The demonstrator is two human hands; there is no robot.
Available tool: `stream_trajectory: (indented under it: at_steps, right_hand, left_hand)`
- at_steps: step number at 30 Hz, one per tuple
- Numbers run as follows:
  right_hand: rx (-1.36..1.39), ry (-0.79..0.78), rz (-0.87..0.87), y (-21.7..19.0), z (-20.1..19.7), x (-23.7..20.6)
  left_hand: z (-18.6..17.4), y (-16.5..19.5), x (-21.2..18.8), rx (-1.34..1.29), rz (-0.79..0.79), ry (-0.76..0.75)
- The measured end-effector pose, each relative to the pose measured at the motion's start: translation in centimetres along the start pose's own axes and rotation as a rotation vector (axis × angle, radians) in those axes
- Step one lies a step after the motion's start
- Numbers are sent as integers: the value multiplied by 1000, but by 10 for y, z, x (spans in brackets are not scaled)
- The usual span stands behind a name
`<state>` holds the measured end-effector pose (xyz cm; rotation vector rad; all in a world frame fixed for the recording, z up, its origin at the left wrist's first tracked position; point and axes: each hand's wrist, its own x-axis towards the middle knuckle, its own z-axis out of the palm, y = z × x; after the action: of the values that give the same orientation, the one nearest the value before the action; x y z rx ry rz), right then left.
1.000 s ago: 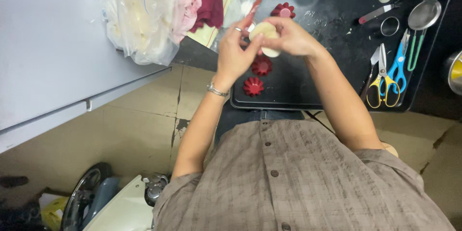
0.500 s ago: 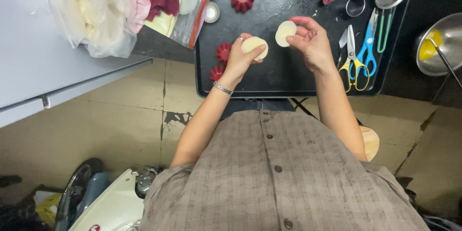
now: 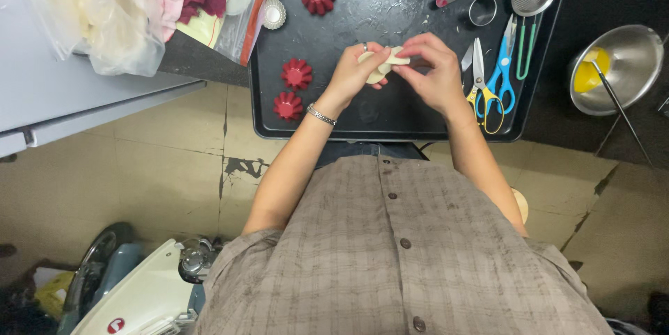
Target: The person brushes egg wash onto round dough wrappers with a brush, then presses a wrapper into a red flower-shaped mold, trims the excess dough from the mold rim by hand, and releases the molded dough piece onto the tray, repeating for several wrappers.
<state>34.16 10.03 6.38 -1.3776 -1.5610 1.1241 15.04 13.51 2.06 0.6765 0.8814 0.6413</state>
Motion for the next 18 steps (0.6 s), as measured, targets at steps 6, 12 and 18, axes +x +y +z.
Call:
stream_trajectory:
  at_steps: [6,12,18]
  right_hand:
    - [-237,60,-182,1,1,4]
    - [-307,148,-259,17,11,27]
    - [-45,39,204,35,10,66]
  left_hand:
    - [2,-5,3,62,8,91]
    - [-4,-3,8,182,-18,211]
    - [-17,27,22,1203,458,363]
